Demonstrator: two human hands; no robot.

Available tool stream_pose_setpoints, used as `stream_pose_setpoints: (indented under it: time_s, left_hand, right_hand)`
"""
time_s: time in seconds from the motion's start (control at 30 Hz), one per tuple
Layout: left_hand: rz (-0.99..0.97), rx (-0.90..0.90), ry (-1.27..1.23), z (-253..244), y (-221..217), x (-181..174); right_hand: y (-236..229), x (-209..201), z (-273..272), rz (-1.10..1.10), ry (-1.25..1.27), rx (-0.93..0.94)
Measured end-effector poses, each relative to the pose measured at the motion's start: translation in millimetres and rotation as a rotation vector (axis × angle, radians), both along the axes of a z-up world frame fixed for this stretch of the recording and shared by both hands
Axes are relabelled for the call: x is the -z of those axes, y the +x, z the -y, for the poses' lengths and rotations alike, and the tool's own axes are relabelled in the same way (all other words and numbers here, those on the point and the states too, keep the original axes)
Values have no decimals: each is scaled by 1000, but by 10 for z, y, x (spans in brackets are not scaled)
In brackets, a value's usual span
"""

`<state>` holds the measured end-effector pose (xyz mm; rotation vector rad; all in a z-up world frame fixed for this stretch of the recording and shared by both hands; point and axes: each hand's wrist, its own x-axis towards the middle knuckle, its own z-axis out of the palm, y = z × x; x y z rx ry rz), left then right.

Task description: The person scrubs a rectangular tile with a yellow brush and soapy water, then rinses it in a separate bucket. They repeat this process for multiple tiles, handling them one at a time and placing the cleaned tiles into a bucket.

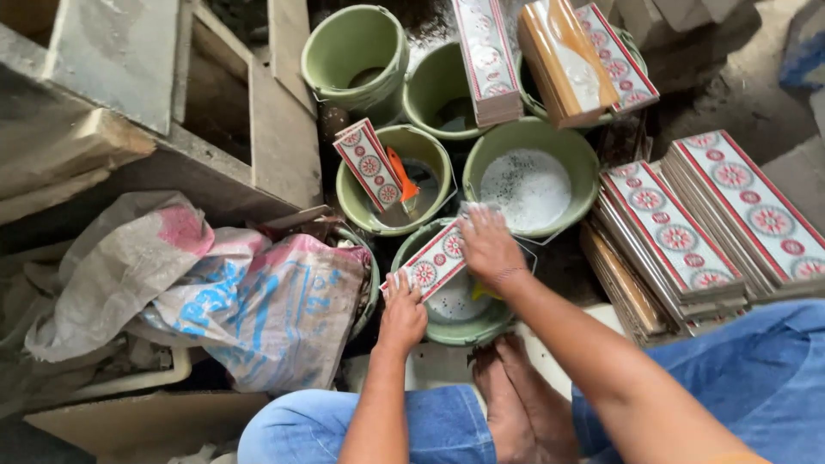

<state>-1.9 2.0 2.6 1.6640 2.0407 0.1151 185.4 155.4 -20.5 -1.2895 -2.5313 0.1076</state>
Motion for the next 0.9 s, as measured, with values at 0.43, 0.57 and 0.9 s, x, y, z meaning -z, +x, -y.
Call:
stream_pose_setpoints:
  time_s: [0.43,0.57,0.9]
  left_hand:
    - [-11,5,-49,-45,29,-6]
    - [-57,-2,-80,-25,28,-14]
    - [-65,-36,-136,-45,36,22]
  right_hand:
    - [-63,130,-37,-113,75,-24]
    - [-176,270,497,-190,140,-335]
    - [-177,169,598,-191,239,-43]
